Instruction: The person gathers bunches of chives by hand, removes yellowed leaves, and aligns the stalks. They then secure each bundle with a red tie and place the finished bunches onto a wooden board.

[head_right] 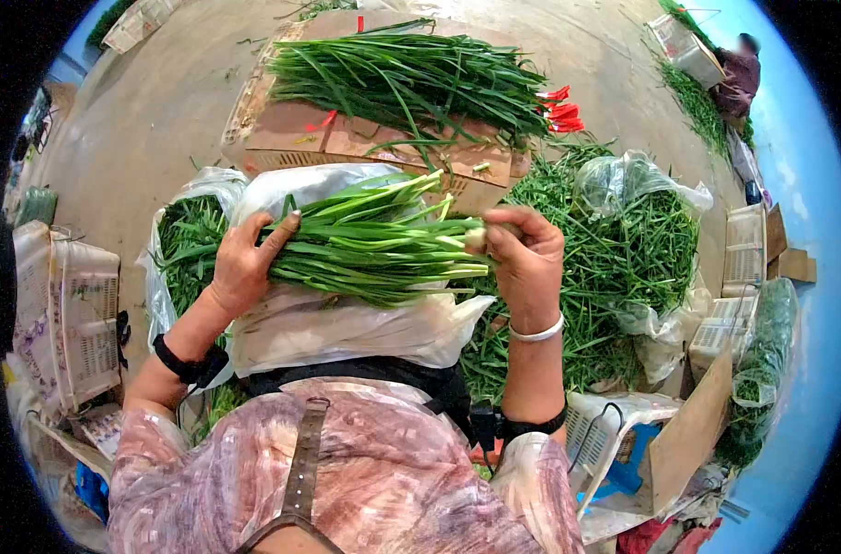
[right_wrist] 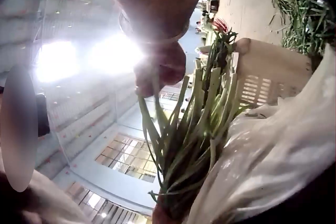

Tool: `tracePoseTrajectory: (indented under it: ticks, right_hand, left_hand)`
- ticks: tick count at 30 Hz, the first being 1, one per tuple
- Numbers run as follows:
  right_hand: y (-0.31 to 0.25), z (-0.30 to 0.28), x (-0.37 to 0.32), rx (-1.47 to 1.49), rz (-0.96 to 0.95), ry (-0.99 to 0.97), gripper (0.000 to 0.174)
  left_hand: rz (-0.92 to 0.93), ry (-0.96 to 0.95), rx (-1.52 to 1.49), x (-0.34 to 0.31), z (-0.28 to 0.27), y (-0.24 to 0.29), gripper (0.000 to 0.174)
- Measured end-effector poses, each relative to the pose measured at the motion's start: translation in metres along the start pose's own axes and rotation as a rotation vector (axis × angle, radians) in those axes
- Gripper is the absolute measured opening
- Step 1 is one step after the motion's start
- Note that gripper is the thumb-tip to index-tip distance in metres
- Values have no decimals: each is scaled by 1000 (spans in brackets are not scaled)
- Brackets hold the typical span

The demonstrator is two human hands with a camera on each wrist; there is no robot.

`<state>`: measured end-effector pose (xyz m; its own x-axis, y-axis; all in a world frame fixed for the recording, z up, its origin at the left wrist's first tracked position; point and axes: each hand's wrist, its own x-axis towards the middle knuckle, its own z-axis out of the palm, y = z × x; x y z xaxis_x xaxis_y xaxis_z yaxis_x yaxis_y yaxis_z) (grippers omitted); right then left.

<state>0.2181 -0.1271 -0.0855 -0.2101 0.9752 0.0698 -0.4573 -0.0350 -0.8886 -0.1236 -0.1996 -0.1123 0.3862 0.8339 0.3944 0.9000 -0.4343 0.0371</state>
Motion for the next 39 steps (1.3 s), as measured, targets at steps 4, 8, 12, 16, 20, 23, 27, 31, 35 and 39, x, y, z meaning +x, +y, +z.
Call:
tracePoseTrajectory:
  ticks: [4, 8, 12, 16, 20, 23, 27, 31, 35, 39]
  right_hand:
    - [-12, -42, -25, 216, -37, -67, 15]
    - [-41, -117, -45, 95, -27, -176, 17]
    - [-43, -156, -26, -2131, 779, 49, 24]
    - [-26, -64, 28, -1237, 259, -86, 34]
    - [15, 1, 81, -982, -139, -203, 32]
    - [36, -3, 100, -1165, -4, -649, 33]
    - [-10, 8, 56, -645, 280, -469, 36]
    - [6, -2, 39, -668, 403, -324, 31]
    - [5, -12, 29, -520, 531, -252, 19]
    - [9, -40, 36, -1296, 89, -306, 12]
  left_hand:
    - [54, 66, -13, -5, 1, -3, 59]
    - [98, 109, 0, -8, 2, -6, 52]
    - [112, 125, -13, -9, 7, -7, 46]
    - [141, 140, -14, -9, 8, -8, 44]
    - [207, 190, -39, -8, 7, -10, 41]
    - [217, 167, -53, -9, 3, -12, 43]
    - [94, 213, -66, -17, 5, -13, 48]
    - [74, 158, -108, -11, 5, -11, 51]
    - [114, 110, -86, -11, 3, -9, 48]
    - [170, 151, -52, -10, 3, -10, 41]
